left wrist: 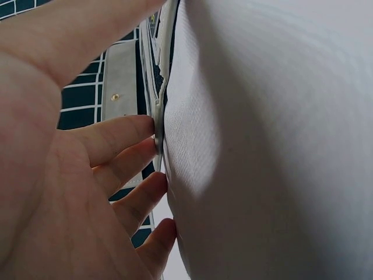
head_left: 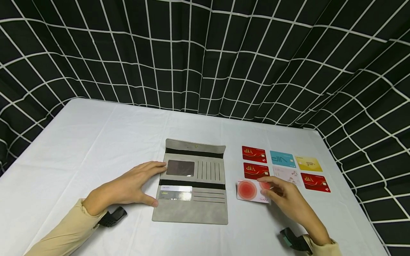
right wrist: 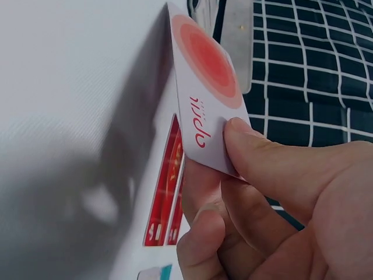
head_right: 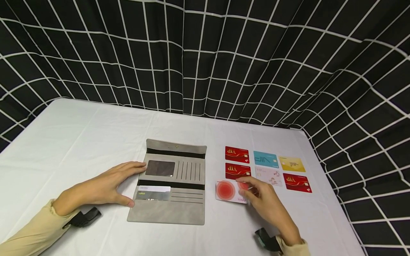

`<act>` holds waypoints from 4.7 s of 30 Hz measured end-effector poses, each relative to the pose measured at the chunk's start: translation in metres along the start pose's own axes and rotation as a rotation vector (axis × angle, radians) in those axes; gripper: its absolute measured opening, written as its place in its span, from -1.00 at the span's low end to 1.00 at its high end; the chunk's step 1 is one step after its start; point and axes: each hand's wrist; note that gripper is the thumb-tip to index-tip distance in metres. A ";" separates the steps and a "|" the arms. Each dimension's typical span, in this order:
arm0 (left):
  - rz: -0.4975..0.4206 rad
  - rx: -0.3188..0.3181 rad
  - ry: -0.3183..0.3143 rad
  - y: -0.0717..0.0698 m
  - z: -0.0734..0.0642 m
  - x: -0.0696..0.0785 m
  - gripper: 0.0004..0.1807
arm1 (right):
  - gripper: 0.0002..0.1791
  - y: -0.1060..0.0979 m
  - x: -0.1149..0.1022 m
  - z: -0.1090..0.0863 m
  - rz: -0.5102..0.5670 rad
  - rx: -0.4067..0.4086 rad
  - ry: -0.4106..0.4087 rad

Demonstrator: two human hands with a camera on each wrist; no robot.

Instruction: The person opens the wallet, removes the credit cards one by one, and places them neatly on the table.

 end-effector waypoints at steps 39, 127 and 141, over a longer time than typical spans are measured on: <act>-0.007 0.001 0.001 0.000 0.000 0.000 0.08 | -0.55 -0.010 0.026 0.002 -0.133 -0.053 0.192; 0.000 -0.004 -0.006 0.000 -0.001 0.001 0.08 | -0.74 0.089 -0.063 0.039 0.082 -0.215 -0.204; -0.003 -0.003 -0.008 0.000 0.000 0.001 0.08 | -0.74 0.114 -0.073 0.046 0.103 -0.276 -0.216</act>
Point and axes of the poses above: each hand's wrist, its own z-axis towards the middle knuckle, its own y-axis out of the palm, x = y × z, and after that the axes turned 13 degrees about z, right-handed
